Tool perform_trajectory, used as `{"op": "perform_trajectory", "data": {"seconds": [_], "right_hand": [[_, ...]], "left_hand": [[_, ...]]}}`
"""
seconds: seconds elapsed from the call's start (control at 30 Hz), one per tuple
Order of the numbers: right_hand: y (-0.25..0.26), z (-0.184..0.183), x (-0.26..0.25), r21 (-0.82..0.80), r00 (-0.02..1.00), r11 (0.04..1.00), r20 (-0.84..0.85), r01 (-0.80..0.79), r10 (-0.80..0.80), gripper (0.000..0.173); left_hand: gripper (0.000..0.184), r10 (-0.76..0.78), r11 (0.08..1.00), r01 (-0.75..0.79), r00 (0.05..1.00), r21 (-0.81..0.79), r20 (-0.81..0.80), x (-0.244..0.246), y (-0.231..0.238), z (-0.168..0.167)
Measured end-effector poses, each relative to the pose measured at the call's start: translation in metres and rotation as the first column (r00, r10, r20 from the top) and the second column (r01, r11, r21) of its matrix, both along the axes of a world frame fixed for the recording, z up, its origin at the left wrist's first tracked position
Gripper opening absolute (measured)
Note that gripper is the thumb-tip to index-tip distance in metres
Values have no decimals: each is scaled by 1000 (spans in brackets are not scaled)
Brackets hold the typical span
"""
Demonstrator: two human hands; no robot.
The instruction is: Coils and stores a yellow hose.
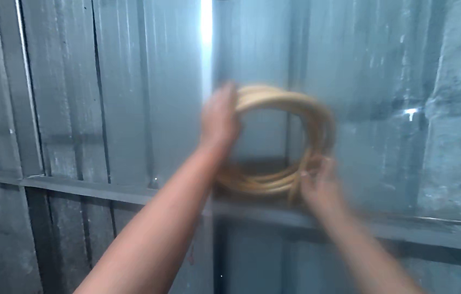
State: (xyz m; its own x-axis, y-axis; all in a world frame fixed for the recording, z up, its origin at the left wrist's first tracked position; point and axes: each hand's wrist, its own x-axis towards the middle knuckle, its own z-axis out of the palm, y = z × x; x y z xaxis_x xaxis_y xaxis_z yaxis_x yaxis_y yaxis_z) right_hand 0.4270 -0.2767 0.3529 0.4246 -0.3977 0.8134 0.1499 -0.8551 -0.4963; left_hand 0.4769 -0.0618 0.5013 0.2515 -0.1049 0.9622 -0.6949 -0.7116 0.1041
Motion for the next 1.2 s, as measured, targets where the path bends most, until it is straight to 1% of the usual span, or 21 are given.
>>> {"op": "perform_trajectory", "data": {"seconds": [0.1, 0.17, 0.23, 0.33, 0.37, 0.4, 0.47, 0.57, 0.63, 0.7, 0.77, 0.87, 0.93, 1.0, 1.07, 1.13, 1.2], "right_hand": [[-6, 8, 2, 7, 1000, 1000, 17, 22, -22, 42], [-10, 8, 5, 6, 999, 1000, 39, 10, -10, 43], [-16, 1, 8, -9, 997, 1000, 72, -1, 2, 44], [-20, -12, 7, 43, 996, 999, 85, -16, 12, 42], [-19, -15, 7, 70, 996, 997, 90, -16, 9, 44], [-18, -18, 8, 97, 995, 995, 99, -18, 8, 46], [-15, -21, 14, 140, 991, 990, 131, -27, 8, 51], [-9, -29, 26, 196, 965, 975, 256, -106, 54, 55], [-5, -38, 31, 211, 933, 958, 342, -194, 114, 53], [-4, -42, 35, 209, 900, 939, 402, -272, 171, 46], [-6, -42, 34, 179, 892, 936, 400, -302, 211, 42], [-12, -39, 32, 140, 906, 946, 355, -293, 229, 34], [-14, -38, 31, 153, 926, 947, 301, -282, 227, 31], [-15, -36, 28, 177, 952, 951, 224, -253, 211, 30], [-17, -33, 29, 198, 957, 945, 181, -262, 227, 29], [-19, -32, 28, 222, 954, 934, 177, -279, 243, 25], [-19, -33, 27, 219, 952, 934, 182, -282, 245, 27]], "left_hand": [[53, 17, 1000, -18, 1000, -14, -8, 2, -9, 7], [51, 39, 999, -39, 999, -32, 4, 2, -13, 6], [48, 41, 998, -37, 996, -42, 81, -2, -19, 1], [43, 24, 999, -11, 961, -50, 275, -15, -28, -9], [44, 28, 999, -12, 945, -51, 326, -17, -31, -10], [44, 35, 999, -20, 937, -47, 348, -18, -34, -9], [45, 53, 999, -48, 940, -24, 338, -17, -36, -5], [48, 59, 998, -54, 937, -22, 343, -7, -38, 0], [46, 46, 999, -34, 929, -38, 366, 4, -35, 3], [45, 32, 999, -15, 932, -49, 360, 15, -28, 6], [48, 28, 999, -12, 947, -51, 321, 25, -23, 6], [52, 35, 998, -20, 956, -56, 292, 36, -20, 4], [51, 54, 998, -37, 947, -59, 317, 36, -20, 2], [51, 43, 999, -43, 950, -7, 309, 38, -17, -2], [55, 18, 998, -33, 972, 60, 236, 45, -11, -4], [54, 2, 998, -15, 975, 54, 222, 51, -6, -6], [53, 6, 1000, -12, 967, 21, 254, 54, -6, -7]]}}
